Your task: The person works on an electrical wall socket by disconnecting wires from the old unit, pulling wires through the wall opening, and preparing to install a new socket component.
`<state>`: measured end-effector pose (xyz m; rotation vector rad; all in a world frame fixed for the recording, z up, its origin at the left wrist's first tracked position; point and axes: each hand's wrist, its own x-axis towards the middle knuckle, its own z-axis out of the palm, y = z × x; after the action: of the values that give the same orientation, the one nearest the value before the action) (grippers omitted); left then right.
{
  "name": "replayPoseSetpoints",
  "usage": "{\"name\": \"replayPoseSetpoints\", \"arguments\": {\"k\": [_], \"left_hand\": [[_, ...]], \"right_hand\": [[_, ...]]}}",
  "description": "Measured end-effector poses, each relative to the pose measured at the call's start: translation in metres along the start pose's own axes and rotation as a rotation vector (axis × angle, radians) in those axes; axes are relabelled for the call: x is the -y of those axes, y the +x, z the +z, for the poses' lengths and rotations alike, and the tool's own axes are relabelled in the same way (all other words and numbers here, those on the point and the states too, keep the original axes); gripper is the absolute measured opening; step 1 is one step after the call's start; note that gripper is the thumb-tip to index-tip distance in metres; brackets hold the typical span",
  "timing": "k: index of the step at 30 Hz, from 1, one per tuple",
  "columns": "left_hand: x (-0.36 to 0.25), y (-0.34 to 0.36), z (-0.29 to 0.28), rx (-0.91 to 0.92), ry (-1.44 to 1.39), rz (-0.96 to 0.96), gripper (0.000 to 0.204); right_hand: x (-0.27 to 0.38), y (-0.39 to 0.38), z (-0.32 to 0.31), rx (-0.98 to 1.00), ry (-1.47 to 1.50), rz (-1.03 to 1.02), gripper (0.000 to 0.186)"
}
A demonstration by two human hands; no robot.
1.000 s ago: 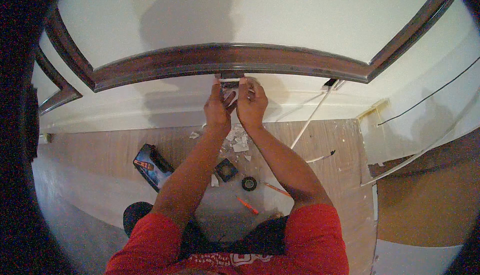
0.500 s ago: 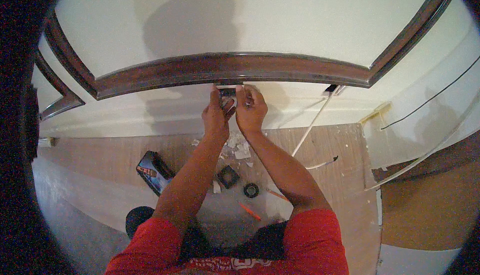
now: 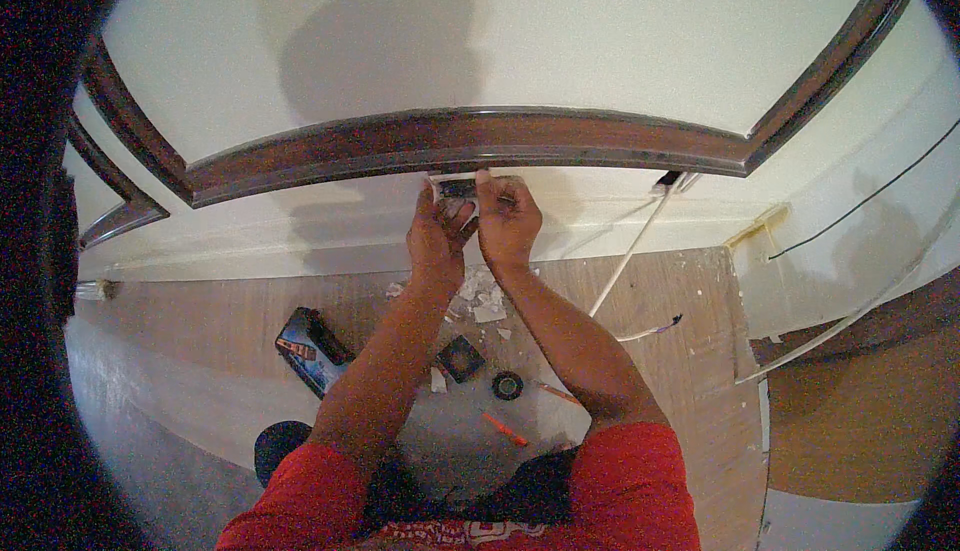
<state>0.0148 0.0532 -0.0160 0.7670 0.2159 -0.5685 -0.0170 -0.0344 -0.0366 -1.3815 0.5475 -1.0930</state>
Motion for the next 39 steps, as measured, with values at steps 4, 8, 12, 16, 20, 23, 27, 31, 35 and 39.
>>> {"name": "replayPoseSetpoints", "arguments": {"k": [4,8,12,16,20,23,27,31,35,39], "left_hand": [[-0.003,0.003,-0.002,-0.007,-0.035,-0.004,0.042],[-0.005,0.002,-0.002,0.029,-0.057,-0.073,0.039],[-0.009,0.0,-0.002,0.114,-0.092,-0.078,0.038],[-0.013,0.004,-0.002,0.048,-0.096,-0.133,0.035],[-0.013,0.004,-0.007,0.052,-0.164,-0.207,0.033],[-0.013,0.006,-0.014,0.059,-0.277,-0.258,0.031],[-0.01,0.009,-0.014,0.006,-0.365,-0.335,0.03],[-0.006,0.014,-0.018,0.022,-0.351,-0.335,0.034],[0.003,0.019,-0.028,0.117,-0.439,-0.366,0.035],[0.016,0.028,-0.04,0.217,-0.507,-0.379,0.037]], "right_hand": [[-0.001,0.004,-0.001,0.002,-0.076,0.031,0.025],[0.006,-0.001,0.001,-0.024,0.031,0.083,0.024],[0.021,-0.003,0.004,-0.025,0.034,0.11,0.023],[0.017,-0.004,0.003,0.0,0.043,0.11,0.021],[0.03,-0.006,0.002,-0.021,0.102,0.288,0.025],[0.039,-0.007,0.01,-0.019,0.132,0.34,0.025],[0.038,-0.006,0.007,0.008,0.086,0.314,0.027],[0.043,-0.002,0.011,-0.012,0.086,0.389,0.026],[0.041,0.0,0.003,0.028,0.09,0.433,0.029],[0.035,0.001,-0.003,0.056,0.117,0.417,0.033]]}}
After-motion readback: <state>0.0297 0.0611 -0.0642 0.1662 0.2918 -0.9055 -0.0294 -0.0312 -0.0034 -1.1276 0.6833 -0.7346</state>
